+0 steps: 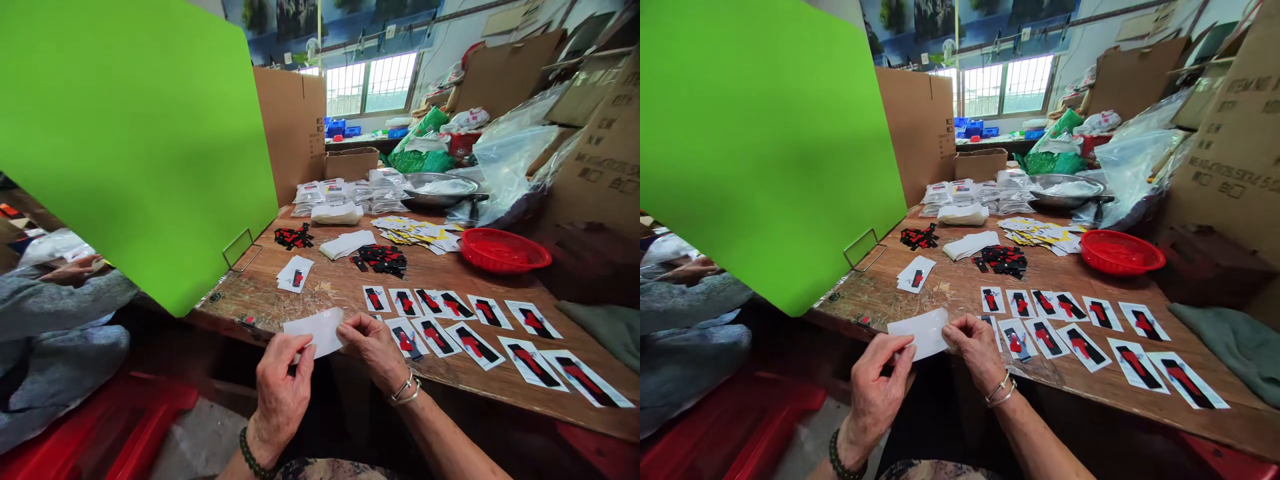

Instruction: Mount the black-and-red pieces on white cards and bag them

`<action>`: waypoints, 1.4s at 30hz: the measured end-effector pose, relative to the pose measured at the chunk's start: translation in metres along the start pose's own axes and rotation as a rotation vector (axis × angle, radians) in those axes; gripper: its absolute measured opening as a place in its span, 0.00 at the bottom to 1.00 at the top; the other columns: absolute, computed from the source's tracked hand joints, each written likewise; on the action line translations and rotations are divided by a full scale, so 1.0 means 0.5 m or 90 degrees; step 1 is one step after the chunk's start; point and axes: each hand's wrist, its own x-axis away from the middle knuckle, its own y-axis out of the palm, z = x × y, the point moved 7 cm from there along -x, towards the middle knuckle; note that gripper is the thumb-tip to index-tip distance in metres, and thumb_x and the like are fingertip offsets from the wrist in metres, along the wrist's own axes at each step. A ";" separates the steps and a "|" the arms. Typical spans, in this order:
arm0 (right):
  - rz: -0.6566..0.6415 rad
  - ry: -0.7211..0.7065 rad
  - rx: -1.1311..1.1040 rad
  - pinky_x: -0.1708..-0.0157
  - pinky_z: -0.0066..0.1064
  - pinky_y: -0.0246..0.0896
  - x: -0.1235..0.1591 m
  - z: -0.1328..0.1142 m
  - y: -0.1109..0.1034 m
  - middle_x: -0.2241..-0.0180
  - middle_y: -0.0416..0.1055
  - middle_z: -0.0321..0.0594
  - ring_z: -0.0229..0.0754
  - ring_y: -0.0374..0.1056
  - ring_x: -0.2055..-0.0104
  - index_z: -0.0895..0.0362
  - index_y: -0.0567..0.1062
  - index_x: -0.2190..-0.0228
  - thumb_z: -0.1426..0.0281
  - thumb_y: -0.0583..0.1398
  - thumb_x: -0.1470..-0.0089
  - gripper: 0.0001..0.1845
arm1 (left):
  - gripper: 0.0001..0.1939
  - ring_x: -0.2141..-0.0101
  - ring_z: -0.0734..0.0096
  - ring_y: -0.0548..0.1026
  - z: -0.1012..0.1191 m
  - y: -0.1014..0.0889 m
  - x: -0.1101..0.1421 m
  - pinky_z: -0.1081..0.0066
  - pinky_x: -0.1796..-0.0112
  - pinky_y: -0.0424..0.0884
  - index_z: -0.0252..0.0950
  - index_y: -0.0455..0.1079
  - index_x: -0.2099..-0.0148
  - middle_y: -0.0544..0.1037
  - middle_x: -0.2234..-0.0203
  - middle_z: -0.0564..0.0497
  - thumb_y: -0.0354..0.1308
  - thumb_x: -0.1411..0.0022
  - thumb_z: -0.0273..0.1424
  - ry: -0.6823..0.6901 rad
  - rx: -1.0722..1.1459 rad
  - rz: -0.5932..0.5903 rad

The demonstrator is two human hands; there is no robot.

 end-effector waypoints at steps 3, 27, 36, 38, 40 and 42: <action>0.025 -0.128 0.104 0.74 0.29 0.55 0.016 -0.025 0.012 0.81 0.66 0.34 0.36 0.58 0.76 0.56 0.72 0.82 0.58 0.68 0.60 0.16 | 0.14 0.65 0.64 0.76 -0.040 0.066 0.009 0.70 0.63 0.72 0.38 0.76 0.57 0.79 0.65 0.47 0.65 0.46 0.36 -0.218 0.261 -0.106; 0.044 -0.486 0.569 0.67 0.32 0.55 0.047 -0.037 0.084 0.72 0.67 0.39 0.43 0.63 0.67 0.55 0.71 0.74 0.74 0.54 0.41 0.11 | 0.14 0.74 0.68 0.76 -0.143 0.114 0.021 0.73 0.73 0.74 0.35 0.70 0.68 0.77 0.75 0.49 0.62 0.46 0.42 -0.340 0.316 -0.035; 0.053 -0.549 0.591 0.68 0.30 0.53 0.051 -0.025 0.093 0.73 0.65 0.37 0.41 0.60 0.68 0.56 0.70 0.72 0.76 0.53 0.39 0.11 | 0.10 0.77 0.74 0.68 -0.154 0.118 0.012 0.75 0.73 0.66 0.34 0.68 0.75 0.71 0.80 0.53 0.59 0.46 0.35 -0.303 0.222 -0.017; 0.074 -0.556 0.608 0.68 0.31 0.52 0.051 -0.019 0.094 0.73 0.64 0.38 0.41 0.60 0.68 0.56 0.68 0.73 0.76 0.52 0.40 0.11 | 0.07 0.77 0.74 0.64 -0.150 0.111 0.007 0.75 0.73 0.63 0.35 0.66 0.76 0.69 0.82 0.55 0.56 0.47 0.31 -0.278 0.110 -0.003; 0.098 -0.565 0.638 0.69 0.31 0.51 0.052 -0.010 0.095 0.73 0.64 0.38 0.41 0.60 0.68 0.56 0.67 0.74 0.77 0.51 0.40 0.12 | 0.05 0.78 0.74 0.61 -0.144 0.109 0.004 0.74 0.73 0.60 0.36 0.64 0.76 0.67 0.82 0.55 0.54 0.49 0.29 -0.258 0.028 0.000; 0.121 -0.580 0.670 0.70 0.31 0.50 0.056 0.002 0.096 0.73 0.62 0.39 0.42 0.58 0.69 0.55 0.66 0.74 0.77 0.50 0.40 0.12 | 0.05 0.78 0.74 0.60 -0.141 0.112 0.004 0.73 0.72 0.59 0.37 0.62 0.76 0.67 0.82 0.55 0.54 0.50 0.28 -0.251 -0.009 -0.006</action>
